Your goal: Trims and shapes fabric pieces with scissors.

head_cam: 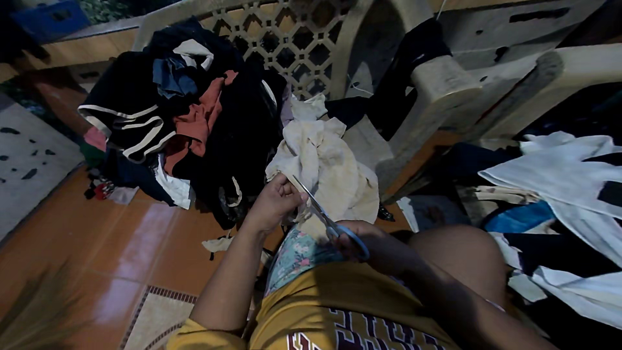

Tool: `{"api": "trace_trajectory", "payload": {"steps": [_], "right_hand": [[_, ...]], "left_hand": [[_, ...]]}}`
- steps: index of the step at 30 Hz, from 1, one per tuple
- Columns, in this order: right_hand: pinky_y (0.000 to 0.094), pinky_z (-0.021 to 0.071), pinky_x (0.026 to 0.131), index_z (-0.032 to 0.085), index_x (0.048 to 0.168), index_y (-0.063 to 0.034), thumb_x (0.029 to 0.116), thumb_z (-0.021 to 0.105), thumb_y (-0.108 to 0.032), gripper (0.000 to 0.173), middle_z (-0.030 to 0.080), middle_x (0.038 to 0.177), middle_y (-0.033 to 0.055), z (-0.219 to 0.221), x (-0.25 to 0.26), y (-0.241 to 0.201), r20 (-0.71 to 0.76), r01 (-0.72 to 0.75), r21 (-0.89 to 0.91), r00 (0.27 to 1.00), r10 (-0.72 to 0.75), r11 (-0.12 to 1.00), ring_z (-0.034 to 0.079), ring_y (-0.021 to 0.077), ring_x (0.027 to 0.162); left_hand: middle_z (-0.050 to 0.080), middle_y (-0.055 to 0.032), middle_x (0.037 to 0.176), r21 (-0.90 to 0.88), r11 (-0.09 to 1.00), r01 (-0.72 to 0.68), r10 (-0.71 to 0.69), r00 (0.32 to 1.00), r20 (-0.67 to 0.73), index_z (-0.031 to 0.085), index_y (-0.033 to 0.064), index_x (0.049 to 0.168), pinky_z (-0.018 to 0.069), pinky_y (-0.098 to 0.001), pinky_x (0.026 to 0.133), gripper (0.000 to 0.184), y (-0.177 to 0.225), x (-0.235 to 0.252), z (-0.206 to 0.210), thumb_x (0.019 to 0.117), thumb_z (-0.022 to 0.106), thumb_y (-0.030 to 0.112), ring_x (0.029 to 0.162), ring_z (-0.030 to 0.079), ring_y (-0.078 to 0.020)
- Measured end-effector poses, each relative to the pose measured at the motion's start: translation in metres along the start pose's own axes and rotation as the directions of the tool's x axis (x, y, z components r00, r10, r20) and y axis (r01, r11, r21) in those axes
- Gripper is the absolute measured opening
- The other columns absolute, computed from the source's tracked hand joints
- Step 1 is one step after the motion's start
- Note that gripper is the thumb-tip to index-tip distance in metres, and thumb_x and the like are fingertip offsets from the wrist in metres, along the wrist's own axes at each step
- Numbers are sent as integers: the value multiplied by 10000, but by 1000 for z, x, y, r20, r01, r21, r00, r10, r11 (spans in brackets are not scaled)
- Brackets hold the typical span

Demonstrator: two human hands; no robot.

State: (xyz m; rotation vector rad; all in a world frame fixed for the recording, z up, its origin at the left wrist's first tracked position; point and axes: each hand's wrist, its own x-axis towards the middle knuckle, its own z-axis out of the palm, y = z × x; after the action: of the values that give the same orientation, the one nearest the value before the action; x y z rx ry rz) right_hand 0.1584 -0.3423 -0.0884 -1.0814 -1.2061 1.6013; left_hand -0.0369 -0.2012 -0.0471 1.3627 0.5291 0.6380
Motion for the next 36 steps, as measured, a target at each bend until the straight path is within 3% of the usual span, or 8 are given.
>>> {"api": "trace_trajectory", "payload": {"steps": [7, 11, 15, 21, 25, 27, 31, 36], "right_hand": [[106, 400, 528, 599, 892, -204, 841, 721, -620, 436, 575, 703, -139, 1, 2, -1, 8, 15, 0, 1000, -15, 1000, 495, -56, 567], [111, 398, 521, 595, 883, -206, 817, 717, -669, 483, 556, 676, -145, 2, 1, -4, -24, 6, -29, 1000, -7, 1000, 484, -56, 552], [106, 386, 512, 601, 853, -221, 912, 679, -476, 274, 548, 667, -162, 2, -1, -3, -33, 32, -30, 999, -33, 999, 472, -68, 546], [118, 378, 512, 591, 836, -209, 920, 662, -422, 240, 530, 650, -149, 0, 0, -1, -41, -7, -40, 999, 5, 999, 464, -57, 540], [126, 377, 522, 583, 840, -200, 950, 635, -355, 197, 514, 648, -145, -1, 0, 1, -29, -10, -52, 1000, 8, 999, 457, -53, 546], [123, 390, 525, 588, 829, -208, 949, 632, -340, 184, 529, 647, -148, 0, 0, 1, -19, -12, -43, 1000, 11, 999, 474, -55, 550], [110, 404, 540, 610, 901, -199, 914, 698, -479, 293, 570, 703, -140, -2, 1, 4, 31, 14, 1, 999, -14, 1000, 500, -55, 580], [107, 404, 547, 590, 894, -198, 880, 708, -563, 384, 567, 697, -140, -2, 2, -2, 31, -10, -33, 999, 11, 999, 504, -56, 581]], "left_hand": [[662, 5, 952, 84, 995, 46, -54, 994, 95, 336, 23, 1360, 574, -249, 791, 580, 1, -3, 7, 881, 663, 15, 840, 671, -55], [659, 19, 931, 65, 996, 54, -61, 992, 108, 350, 36, 1309, 571, -237, 797, 535, 2, -3, 8, 879, 667, -6, 836, 672, -49], [659, 27, 906, 49, 997, 61, -66, 991, 116, 364, 46, 1271, 568, -232, 789, 506, 0, -3, 7, 874, 668, -23, 821, 670, -42], [647, 33, 881, 116, 992, 45, -41, 999, -35, 534, 17, 1125, 533, -209, 749, 183, 7, -4, 2, 958, 595, 61, 780, 620, -16], [666, 46, 827, 79, 997, 18, -9, 994, -112, 601, 33, 1041, 498, -177, 692, 77, 7, -3, 1, 976, 573, 3, 719, 595, 4], [682, 43, 847, 72, 997, 9, -1, 995, -101, 599, 30, 1065, 509, -177, 703, 114, 6, -3, 1, 960, 587, -11, 739, 615, 3], [679, 40, 885, 73, 997, 15, -14, 1000, -14, 527, 30, 1195, 531, -185, 710, 304, 4, -5, 2, 914, 633, -17, 766, 636, -15], [664, 51, 874, 79, 996, 46, -48, 999, 20, 481, 42, 1223, 524, -178, 709, 370, 5, -6, 4, 903, 663, 1, 767, 631, -9]]}}
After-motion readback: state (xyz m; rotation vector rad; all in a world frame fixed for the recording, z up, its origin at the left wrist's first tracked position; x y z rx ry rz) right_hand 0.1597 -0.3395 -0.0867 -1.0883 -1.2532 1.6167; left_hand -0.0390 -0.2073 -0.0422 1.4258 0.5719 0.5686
